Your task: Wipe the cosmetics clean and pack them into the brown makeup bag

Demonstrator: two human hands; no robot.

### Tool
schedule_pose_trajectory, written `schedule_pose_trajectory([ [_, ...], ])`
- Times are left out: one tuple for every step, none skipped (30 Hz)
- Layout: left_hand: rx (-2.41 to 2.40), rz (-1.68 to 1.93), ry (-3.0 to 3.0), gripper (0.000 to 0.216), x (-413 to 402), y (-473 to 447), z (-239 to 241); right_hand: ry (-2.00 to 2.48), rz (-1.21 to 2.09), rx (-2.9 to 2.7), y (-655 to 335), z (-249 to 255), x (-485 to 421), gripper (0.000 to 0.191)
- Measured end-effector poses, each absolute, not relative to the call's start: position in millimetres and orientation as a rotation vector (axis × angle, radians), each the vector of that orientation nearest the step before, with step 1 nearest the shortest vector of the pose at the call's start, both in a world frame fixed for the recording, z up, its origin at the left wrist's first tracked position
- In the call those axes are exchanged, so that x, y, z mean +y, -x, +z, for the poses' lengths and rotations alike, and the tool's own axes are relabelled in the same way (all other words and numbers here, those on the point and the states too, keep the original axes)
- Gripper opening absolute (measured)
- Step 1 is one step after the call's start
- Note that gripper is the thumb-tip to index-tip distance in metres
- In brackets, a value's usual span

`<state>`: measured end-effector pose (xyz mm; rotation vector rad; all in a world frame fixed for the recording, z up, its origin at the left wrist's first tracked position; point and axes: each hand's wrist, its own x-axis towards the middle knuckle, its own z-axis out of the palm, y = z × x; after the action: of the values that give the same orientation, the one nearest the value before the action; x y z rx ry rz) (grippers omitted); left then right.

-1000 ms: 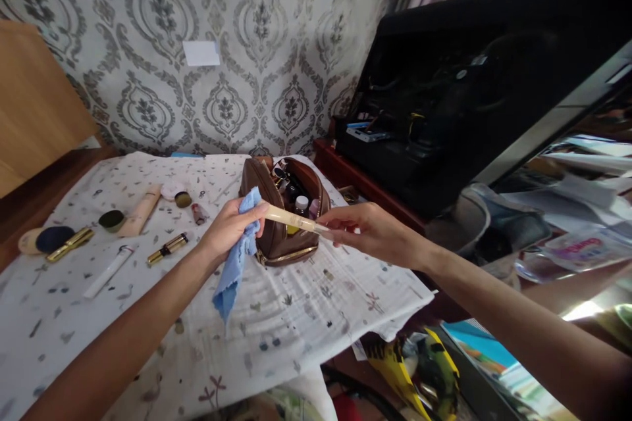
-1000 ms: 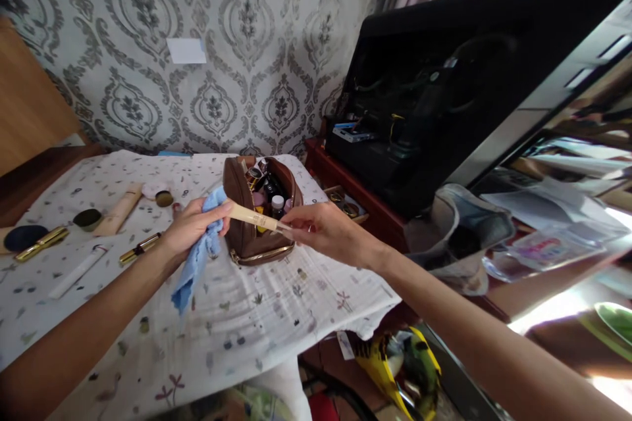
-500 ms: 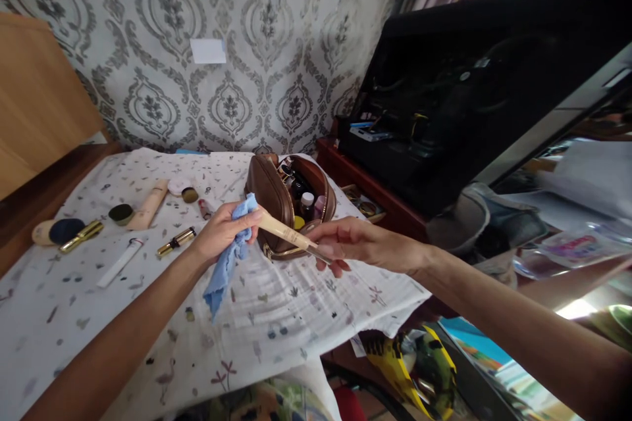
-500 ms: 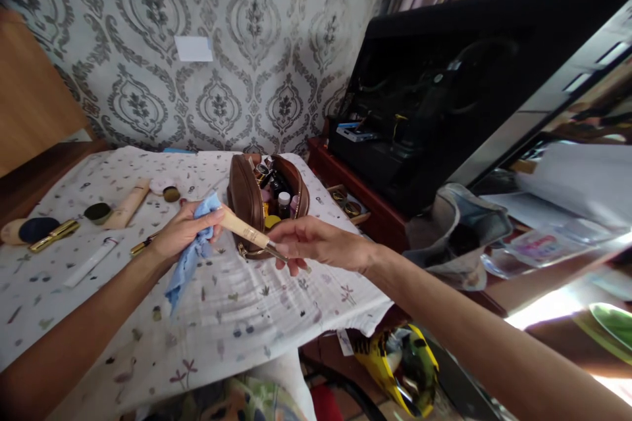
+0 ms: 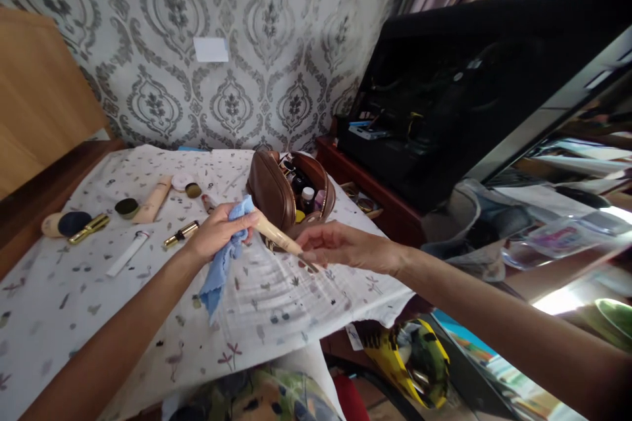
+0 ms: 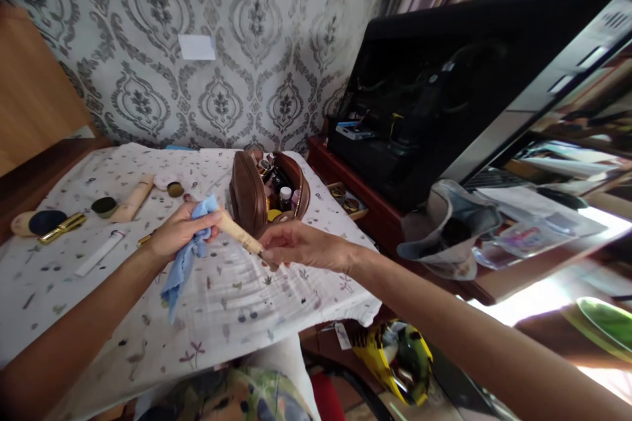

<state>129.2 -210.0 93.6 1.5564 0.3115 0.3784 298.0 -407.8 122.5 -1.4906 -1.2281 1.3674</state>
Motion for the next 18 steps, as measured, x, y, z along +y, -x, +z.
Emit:
schedule_pose_trajectory([
  [0.304,0.363,-1.571,0.042,-211.0,-128.9,91.7,1.508,1.358,-1.248,-296.0,120.7,-406.5,0.046],
  [0.294,0.352,-1.581,0.043,-212.3,-128.9,90.0,1.530,1.353,-1.264,-294.3,119.0,-405.2,0.046],
  [0.283,0.350,-1.582,0.043,-213.7,-129.0,88.2,1.552,1.349,-1.272,-293.2,117.8,-404.2,0.046],
  [0.273,0.363,-1.572,0.044,-214.9,-129.2,86.6,1.572,1.345,-1.272,-292.9,117.4,-403.5,0.047],
  [0.271,0.389,-1.555,0.044,-215.9,-129.1,85.1,1.591,1.338,-1.265,-293.8,118.3,-403.2,0.047],
  [0.277,0.426,-1.534,0.046,-216.5,-128.7,83.7,1.609,1.325,-1.246,-296.0,120.6,-403.2,0.047],
  [0.294,0.469,-1.513,0.049,-216.4,-127.7,82.3,1.635,1.295,-1.217,-299.6,124.4,-403.3,0.047],
  [0.316,0.514,-1.497,0.052,-215.6,-126.1,80.9,1.670,1.245,-1.182,-304.8,129.5,-403.3,0.045],
  [0.342,0.551,-1.488,0.055,-214.2,-123.9,79.2,1.711,1.175,-1.141,-311.4,135.8,-402.6,0.043],
  [0.368,0.575,-1.486,0.057,-212.2,-121.2,77.0,1.756,1.086,-1.099,-318.9,142.7,-400.9,0.041],
  [0.393,0.586,-1.487,0.058,-209.8,-118.2,74.1,1.803,0.992,-1.069,-326.9,149.8,-397.8,0.037],
  [0.419,0.588,-1.486,0.059,-207.2,-115.1,70.4,1.856,0.893,-1.047,-335.0,156.8,-393.1,0.033],
  [0.445,0.578,-1.486,0.059,-204.5,-112.0,65.8,1.939,0.799,-1.041,-342.6,163.1,-386.8,0.029],
  [0.470,0.563,-1.485,0.058,-201.9,-109.0,60.3,2.048,0.692,-1.044,-349.2,168.7,-379.1,0.024],
  [0.493,0.553,-1.483,0.058,-199.3,-106.3,54.1,2.185,0.559,-1.067,-354.5,173.3,-370.2,0.020],
  [0.510,0.547,-1.485,0.057,-197.0,-103.7,47.3,2.359,0.414,-1.101,-358.5,176.9,-360.7,0.015],
  [0.521,0.543,-1.489,0.056,-194.7,-101.3,40.3,2.526,0.279,-1.151,-361.2,179.6,-351.0,0.008],
  [0.529,0.539,-1.496,0.055,-192.7,-98.9,33.3,2.662,0.159,-1.190,-362.7,181.5,-341.7,0.011],
])
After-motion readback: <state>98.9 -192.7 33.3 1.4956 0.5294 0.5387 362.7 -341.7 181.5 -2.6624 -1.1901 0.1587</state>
